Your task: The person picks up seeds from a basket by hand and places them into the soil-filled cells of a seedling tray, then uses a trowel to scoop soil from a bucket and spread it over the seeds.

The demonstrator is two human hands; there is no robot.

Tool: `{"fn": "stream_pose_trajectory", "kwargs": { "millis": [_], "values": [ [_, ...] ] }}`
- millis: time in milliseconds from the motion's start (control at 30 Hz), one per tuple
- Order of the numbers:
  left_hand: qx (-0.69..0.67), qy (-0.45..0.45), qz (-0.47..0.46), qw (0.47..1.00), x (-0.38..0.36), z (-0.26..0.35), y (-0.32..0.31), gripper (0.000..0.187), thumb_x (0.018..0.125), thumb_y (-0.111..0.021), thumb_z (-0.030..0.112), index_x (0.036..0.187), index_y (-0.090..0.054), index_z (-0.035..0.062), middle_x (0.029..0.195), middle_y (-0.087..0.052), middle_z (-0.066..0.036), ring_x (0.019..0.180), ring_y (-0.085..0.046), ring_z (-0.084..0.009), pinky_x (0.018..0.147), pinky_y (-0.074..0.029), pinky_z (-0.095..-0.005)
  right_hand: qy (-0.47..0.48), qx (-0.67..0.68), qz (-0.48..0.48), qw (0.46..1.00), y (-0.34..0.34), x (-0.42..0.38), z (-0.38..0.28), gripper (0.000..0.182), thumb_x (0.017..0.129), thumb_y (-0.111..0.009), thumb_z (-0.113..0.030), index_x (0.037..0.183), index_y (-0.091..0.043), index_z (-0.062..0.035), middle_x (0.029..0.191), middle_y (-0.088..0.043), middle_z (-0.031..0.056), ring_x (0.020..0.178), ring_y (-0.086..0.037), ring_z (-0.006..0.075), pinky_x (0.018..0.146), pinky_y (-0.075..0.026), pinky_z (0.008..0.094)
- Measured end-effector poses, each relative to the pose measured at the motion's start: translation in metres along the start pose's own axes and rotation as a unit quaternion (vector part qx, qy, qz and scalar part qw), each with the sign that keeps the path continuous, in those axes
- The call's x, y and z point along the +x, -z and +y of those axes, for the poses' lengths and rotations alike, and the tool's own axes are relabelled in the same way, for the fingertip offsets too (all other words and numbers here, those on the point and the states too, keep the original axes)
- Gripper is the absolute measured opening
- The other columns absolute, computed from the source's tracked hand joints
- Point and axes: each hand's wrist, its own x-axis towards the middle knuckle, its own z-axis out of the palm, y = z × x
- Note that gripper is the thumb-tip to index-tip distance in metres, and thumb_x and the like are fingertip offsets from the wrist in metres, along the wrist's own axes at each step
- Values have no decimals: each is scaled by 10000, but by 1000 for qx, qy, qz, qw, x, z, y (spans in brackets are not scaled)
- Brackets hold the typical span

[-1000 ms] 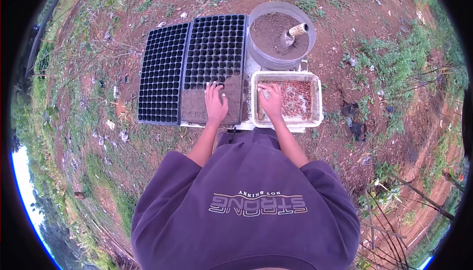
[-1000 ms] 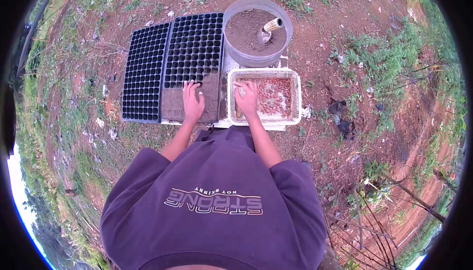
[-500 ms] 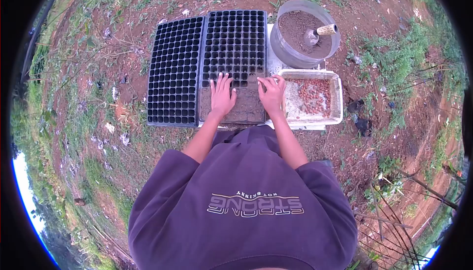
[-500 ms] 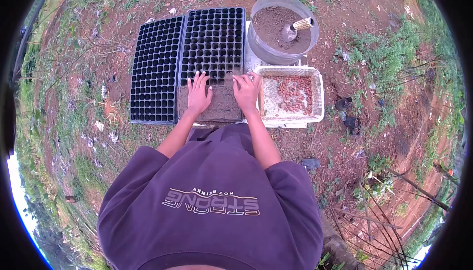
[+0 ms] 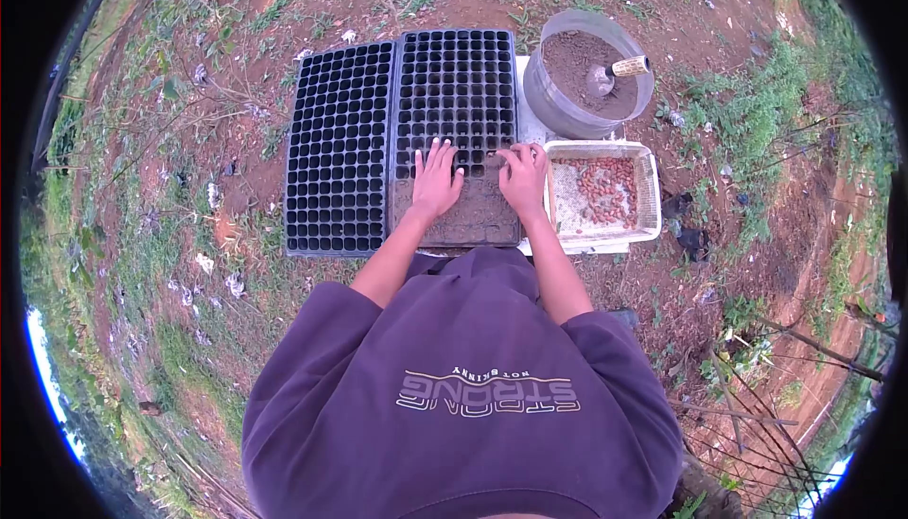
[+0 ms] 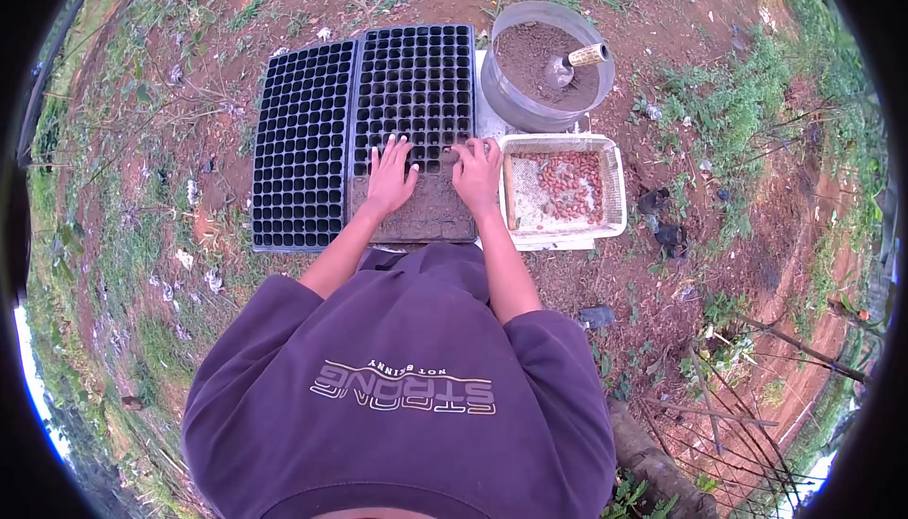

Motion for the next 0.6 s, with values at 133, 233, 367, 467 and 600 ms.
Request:
{"fn": "stream_pose_trajectory", "kwargs": {
  "millis": [133, 233, 367, 467, 600],
  "values": [
    [1, -19, -5, 1000, 2, 1, -5, 501, 953, -480, 291, 1392, -385, 69, 1516, -336, -124, 1469, -168, -282, 1178, -86, -549, 17, -46, -35, 998, 0, -3, 0, 301, 720, -638, -86, 1000, -718, -160, 1178, -551, 98, 1207, -410, 355, 1024, -334, 475],
    [7, -18, -4, 1000, 2, 1, -6, 505, 954, -479, 299, 1395, -383, 71, 1516, -337, -120, 1467, -170, -280, 1179, -85, -548, 25, -66, -58, 996, -3, -2, -1, 335, 717, -639, -106, 1034, -722, -175, 1226, -532, 111, 1227, -396, 363, 1039, -320, 476],
    [-5, -9, -3, 1000, 2, 1, -7, 507, 955, -480, 302, 1398, -383, 74, 1517, -337, -117, 1466, -174, -279, 1180, -85, -548, 21, -91, -79, 992, -3, -1, -1, 364, 720, -624, -82, 1060, -707, -184, 1265, -513, 116, 1237, -385, 365, 1053, -312, 489],
    [0, -7, -3, 1000, 1, 1, -7, 511, 954, -481, 303, 1401, -381, 77, 1520, -333, -115, 1466, -174, -279, 1178, -85, -551, 46, -120, -85, 988, 0, 1, -2, 380, 710, -640, -107, 1080, -707, -165, 1268, -518, 113, 1237, -389, 366, 1052, -314, 465],
    [-16, 2, -1, 1000, 2, 2, -9, 516, 952, -483, 300, 1406, -375, 79, 1525, -326, -114, 1467, -172, -281, 1176, -85, -559, 56, -109, -75, 990, 0, 3, -3, 384, 701, -644, -100, 1075, -703, -161, 1278, -514, 115, 1222, -404, 367, 1041, -329, 460]
  ]
}}
